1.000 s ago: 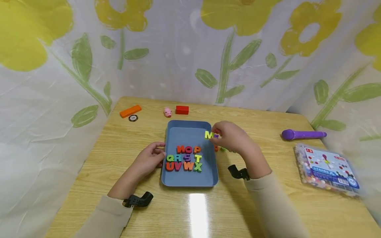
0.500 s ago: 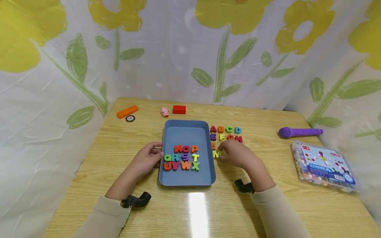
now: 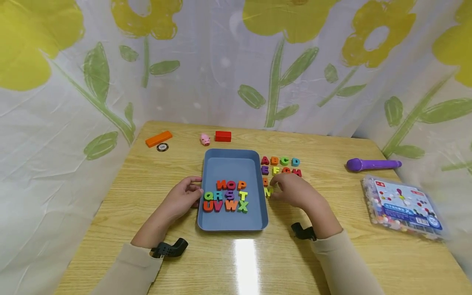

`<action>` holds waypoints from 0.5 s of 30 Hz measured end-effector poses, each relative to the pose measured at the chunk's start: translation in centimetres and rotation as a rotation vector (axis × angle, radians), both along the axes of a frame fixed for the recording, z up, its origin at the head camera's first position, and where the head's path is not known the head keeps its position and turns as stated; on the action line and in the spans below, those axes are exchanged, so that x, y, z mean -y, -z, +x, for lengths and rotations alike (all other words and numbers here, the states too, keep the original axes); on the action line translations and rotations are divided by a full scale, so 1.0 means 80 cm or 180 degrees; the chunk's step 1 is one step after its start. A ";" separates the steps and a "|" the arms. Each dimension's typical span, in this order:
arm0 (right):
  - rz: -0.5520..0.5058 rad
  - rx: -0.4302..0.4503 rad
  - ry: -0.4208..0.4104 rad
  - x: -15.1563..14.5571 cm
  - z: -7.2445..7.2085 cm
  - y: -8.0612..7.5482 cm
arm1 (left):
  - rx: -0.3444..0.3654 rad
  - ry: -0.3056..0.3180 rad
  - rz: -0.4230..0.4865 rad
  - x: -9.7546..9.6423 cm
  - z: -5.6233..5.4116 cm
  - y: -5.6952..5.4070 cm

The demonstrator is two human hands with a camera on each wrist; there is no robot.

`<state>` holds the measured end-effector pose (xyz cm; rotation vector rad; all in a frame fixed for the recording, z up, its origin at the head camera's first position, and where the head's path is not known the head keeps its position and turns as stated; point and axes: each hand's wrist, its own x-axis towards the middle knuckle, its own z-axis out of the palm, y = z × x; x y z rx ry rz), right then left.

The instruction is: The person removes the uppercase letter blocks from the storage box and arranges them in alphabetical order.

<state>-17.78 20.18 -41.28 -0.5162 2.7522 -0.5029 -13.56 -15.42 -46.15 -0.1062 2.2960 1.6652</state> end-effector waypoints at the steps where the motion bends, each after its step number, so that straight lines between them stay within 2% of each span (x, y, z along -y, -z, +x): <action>1: -0.0004 -0.0039 -0.0018 0.002 0.000 -0.006 | 0.0003 -0.0001 0.0002 0.000 0.000 0.000; 5: -0.0023 -0.0256 -0.0211 0.021 -0.006 -0.031 | 0.0001 -0.0008 -0.0002 0.000 0.001 -0.001; 9: 0.0063 -0.0321 -0.0485 0.062 -0.017 -0.053 | 0.0000 -0.0002 -0.0010 0.001 0.001 -0.001; 11: 0.0136 -0.0272 -0.0594 0.088 -0.024 -0.061 | 0.0004 -0.0001 -0.0012 0.001 0.001 -0.001; 15: 0.0339 -0.0076 -0.0753 0.136 -0.037 -0.061 | -0.0012 0.0018 0.0011 0.001 0.001 -0.001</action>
